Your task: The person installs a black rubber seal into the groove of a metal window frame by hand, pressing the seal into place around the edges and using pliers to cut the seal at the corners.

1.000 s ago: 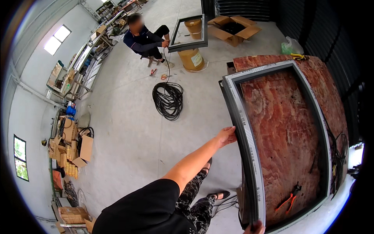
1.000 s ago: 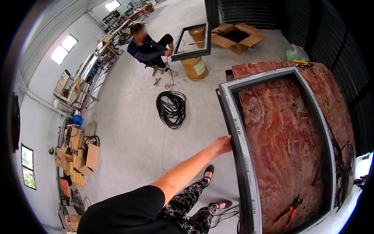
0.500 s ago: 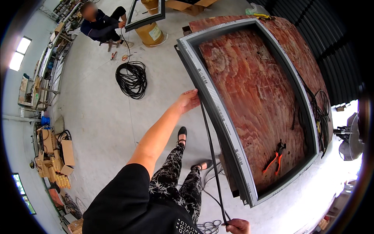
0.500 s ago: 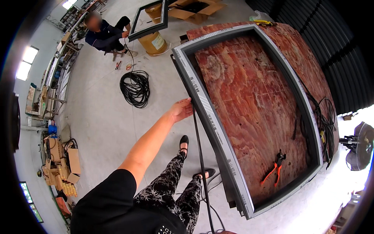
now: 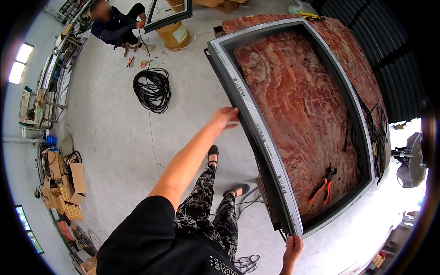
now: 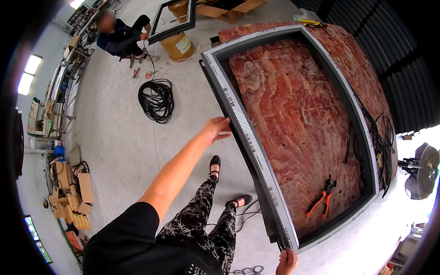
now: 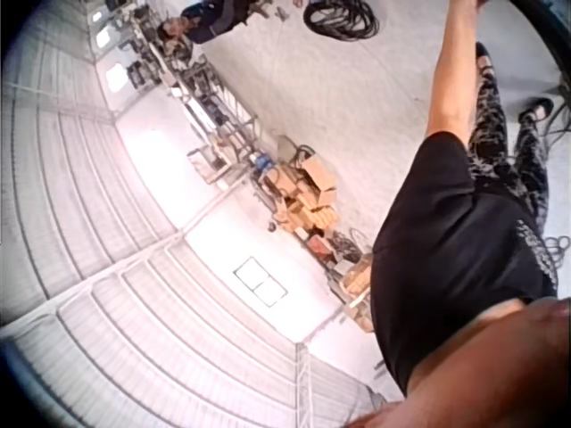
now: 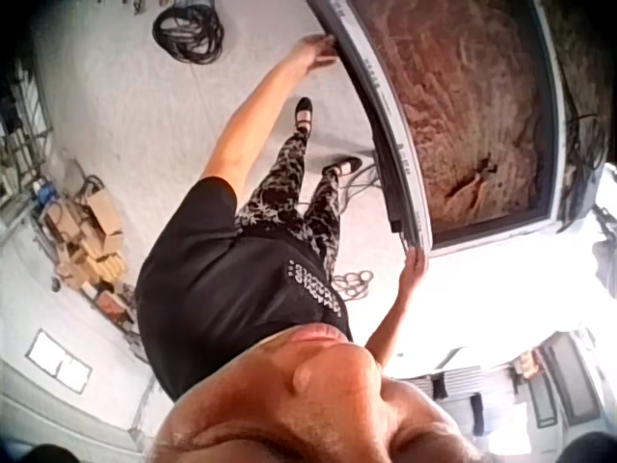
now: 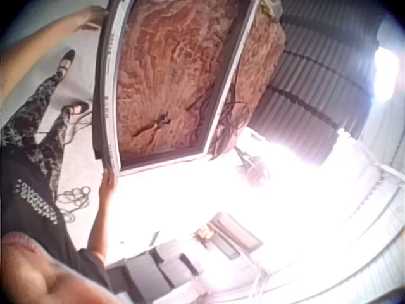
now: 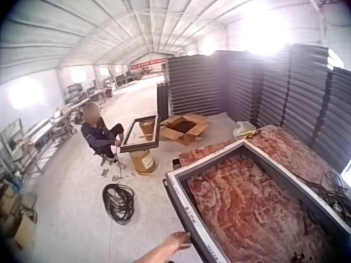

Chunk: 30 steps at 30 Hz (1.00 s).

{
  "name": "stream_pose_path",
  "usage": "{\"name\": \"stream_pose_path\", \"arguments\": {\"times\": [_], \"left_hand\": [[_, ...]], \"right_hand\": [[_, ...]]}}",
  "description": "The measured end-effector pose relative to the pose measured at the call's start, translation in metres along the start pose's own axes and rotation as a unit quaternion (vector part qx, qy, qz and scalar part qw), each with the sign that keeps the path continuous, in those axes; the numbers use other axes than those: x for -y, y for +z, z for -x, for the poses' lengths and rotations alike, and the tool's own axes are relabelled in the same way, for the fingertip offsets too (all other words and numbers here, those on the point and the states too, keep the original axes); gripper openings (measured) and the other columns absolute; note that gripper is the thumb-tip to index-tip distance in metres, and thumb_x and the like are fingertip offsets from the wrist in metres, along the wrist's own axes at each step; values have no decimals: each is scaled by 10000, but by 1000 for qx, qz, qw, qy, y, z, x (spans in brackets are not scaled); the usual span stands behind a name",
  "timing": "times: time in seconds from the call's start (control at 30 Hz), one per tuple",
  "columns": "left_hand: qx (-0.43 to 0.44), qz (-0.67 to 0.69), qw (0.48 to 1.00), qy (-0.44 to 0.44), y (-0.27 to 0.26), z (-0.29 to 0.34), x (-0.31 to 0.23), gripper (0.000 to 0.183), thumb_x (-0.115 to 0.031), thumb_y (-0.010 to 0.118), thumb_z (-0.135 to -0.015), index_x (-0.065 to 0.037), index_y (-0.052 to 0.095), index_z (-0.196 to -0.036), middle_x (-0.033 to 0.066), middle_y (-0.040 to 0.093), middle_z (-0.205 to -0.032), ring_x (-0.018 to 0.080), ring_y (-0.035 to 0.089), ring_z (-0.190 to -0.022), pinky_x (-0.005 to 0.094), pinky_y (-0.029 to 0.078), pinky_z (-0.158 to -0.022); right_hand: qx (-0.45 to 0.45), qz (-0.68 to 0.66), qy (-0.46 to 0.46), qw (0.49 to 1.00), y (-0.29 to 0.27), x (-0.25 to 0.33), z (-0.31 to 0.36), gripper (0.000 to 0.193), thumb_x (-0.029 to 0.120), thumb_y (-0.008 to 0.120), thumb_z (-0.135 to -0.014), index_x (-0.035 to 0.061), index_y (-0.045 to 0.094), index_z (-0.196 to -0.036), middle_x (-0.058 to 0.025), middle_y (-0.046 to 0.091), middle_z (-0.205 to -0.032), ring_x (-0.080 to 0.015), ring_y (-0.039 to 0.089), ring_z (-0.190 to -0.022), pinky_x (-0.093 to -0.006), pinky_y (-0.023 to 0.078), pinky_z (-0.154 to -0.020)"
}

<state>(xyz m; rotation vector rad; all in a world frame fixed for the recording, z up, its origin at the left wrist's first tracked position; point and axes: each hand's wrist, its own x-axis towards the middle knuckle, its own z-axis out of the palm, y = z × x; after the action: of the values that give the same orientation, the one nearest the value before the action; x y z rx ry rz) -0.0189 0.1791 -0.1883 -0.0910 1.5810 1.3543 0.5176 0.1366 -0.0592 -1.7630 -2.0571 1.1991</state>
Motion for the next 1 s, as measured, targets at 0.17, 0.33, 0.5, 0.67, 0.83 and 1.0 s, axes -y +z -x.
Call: {"name": "stream_pose_path", "arguments": {"times": [0.17, 0.33, 0.5, 0.67, 0.83, 1.0], "left_hand": [[8, -59, 998, 25, -13, -17, 17, 271, -288, 640, -952, -50, 623, -1080, 27, 665, -880, 139, 626, -779, 282, 519, -752], [18, -55, 998, 0, 5, 10, 6, 233, -296, 645, -948, -68, 650, -995, 12, 661, -874, 131, 619, -786, 276, 505, -769], [32, -64, 997, 36, 3, 5, 27, 237, -310, 654, -941, -78, 650, -991, 4, 661, -886, 131, 630, -824, 300, 497, -782], [54, -74, 996, -8, 29, 41, 51, 210, -304, 646, -943, -95, 653, -920, -7, 664, -834, 102, 625, -783, 279, 477, -732], [13, -94, 995, 18, 32, 44, 62, 217, -317, 655, -934, -102, 653, -901, -19, 665, -805, 101, 627, -759, 277, 460, -704], [77, -84, 993, -18, 45, 66, 104, 229, -319, 671, -923, -93, 636, -931, -9, 658, -814, 102, 627, -757, 266, 453, -656]], "right_hand": [[-66, 247, -88, 963, -8, 2, -17, 230, 173, 551, -949, 47, 620, -1129, -157, 604, -901, -374, 578, -817, -456, 459, -708], [-76, 284, -97, 951, 1, -12, -38, 356, 167, 595, -899, 75, 610, -1243, -124, 564, -879, -351, 567, -814, -443, 461, -698], [-88, 313, -128, 937, 10, -23, -43, 346, 166, 581, -902, 83, 626, -1235, -106, 516, -820, -323, 549, -780, -437, 451, -670], [-112, 308, -151, 933, 12, -27, -42, 328, 173, 578, -910, 75, 633, -1217, -107, 509, -806, -324, 546, -761, -438, 450, -657], [-122, 320, -159, 926, 14, -30, -45, 325, 180, 580, -912, 84, 635, -1217, -102, 500, -794, -318, 543, -738, -433, 447, -633], [-125, 324, -163, 923, 14, -27, -45, 322, 196, 582, -917, 93, 634, -1217, -103, 503, -794, -319, 545, -735, -430, 448, -622]]}}
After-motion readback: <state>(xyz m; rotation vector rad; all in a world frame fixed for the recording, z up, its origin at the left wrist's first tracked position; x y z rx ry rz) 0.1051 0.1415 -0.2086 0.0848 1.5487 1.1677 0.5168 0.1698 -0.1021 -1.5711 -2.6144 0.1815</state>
